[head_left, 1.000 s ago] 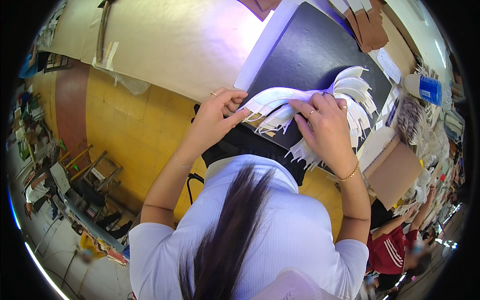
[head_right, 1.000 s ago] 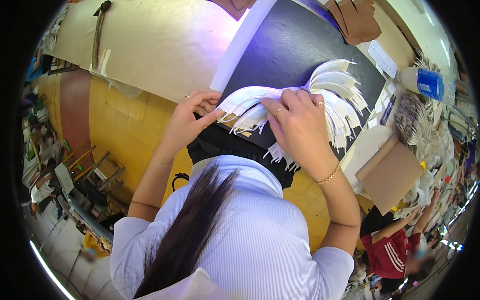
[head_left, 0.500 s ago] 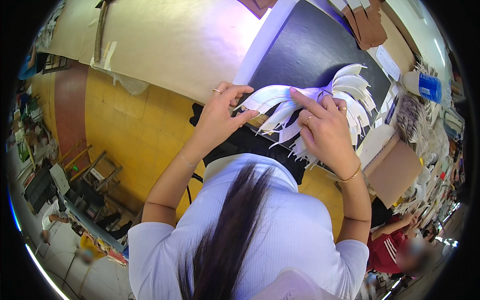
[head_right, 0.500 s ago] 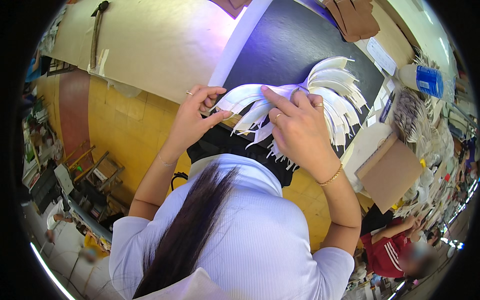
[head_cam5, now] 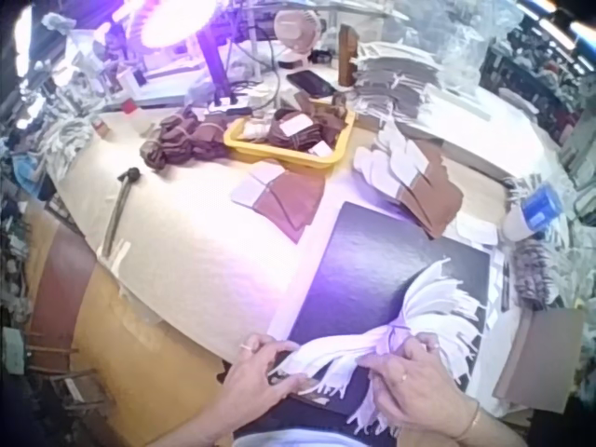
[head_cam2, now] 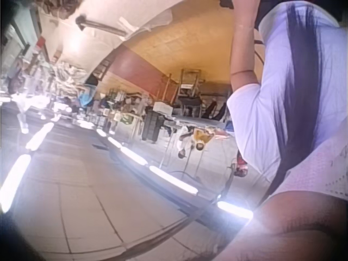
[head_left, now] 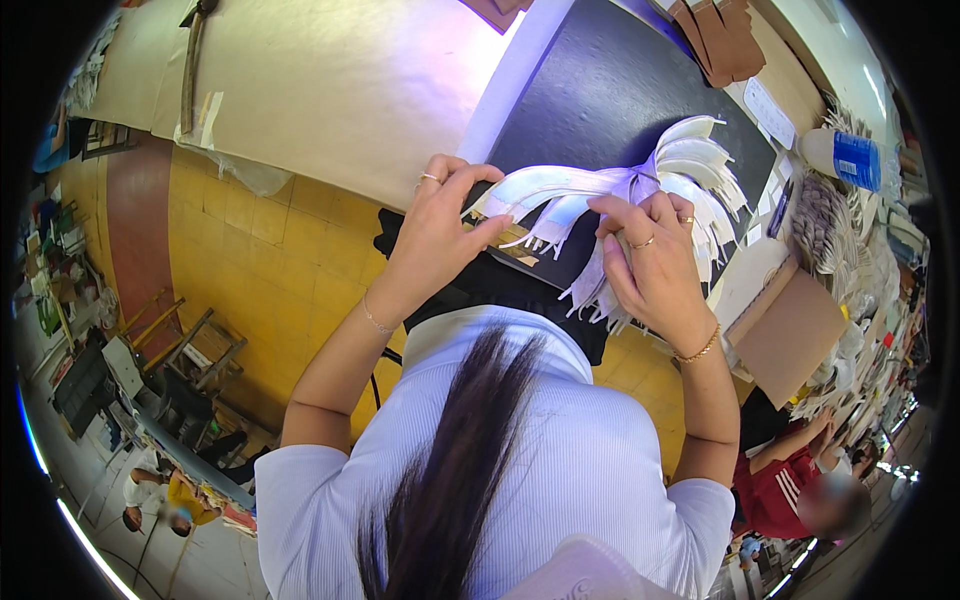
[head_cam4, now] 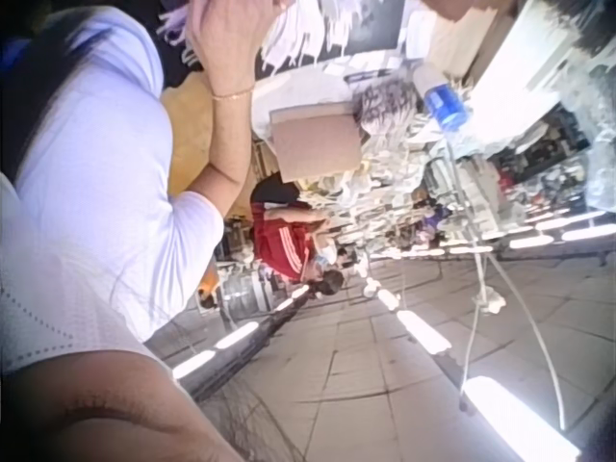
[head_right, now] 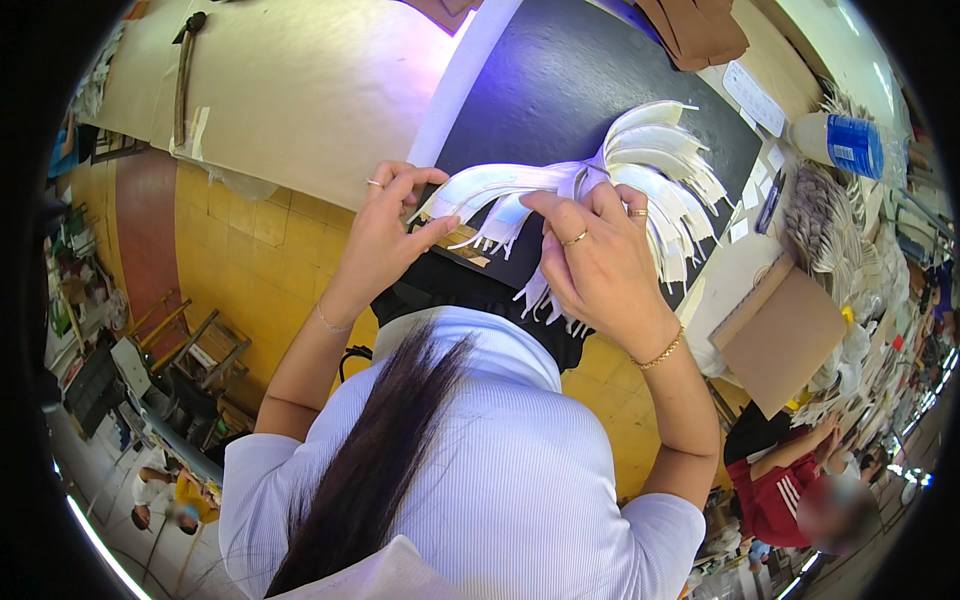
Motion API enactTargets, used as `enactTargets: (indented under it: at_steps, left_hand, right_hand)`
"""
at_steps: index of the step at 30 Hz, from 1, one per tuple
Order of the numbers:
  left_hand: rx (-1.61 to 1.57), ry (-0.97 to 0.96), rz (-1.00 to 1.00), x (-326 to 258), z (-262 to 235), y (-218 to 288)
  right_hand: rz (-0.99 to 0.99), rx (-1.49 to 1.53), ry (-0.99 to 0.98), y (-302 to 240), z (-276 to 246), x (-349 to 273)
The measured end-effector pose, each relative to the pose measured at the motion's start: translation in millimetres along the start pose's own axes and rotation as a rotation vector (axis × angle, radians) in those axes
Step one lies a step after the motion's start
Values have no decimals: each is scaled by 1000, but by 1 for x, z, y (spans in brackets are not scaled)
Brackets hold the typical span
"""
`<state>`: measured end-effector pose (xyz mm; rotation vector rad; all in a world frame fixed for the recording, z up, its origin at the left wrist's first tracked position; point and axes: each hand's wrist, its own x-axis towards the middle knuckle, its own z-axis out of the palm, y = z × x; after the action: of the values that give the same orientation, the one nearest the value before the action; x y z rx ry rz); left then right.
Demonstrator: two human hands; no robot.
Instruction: The person walks through a workshop and then sits at a workbench to arrange white fabric strips on a black mat. They repeatedly pick up, fan out, and reposition the strips by hand to form a layered pattern.
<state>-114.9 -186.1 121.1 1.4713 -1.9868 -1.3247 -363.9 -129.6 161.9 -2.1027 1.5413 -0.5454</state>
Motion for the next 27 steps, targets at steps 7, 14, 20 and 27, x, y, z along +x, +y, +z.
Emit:
enactTargets:
  at_steps: [7,14,20,27]
  left_hand:
    - [-43,46,-23,3,5,2]
    - [-49,113,76,2,1,6]
    - [-297,-269,137,-16,-7,30]
    - [-271,-36,-37,-17,0,1]
  right_hand:
    - [14,6,78,3,6,-4]
    - [10,9,77,3,6,-3]
    - [-48,-148,-43,1,2,-1]
    - [-25,-54,-12,-1,-1,-4]
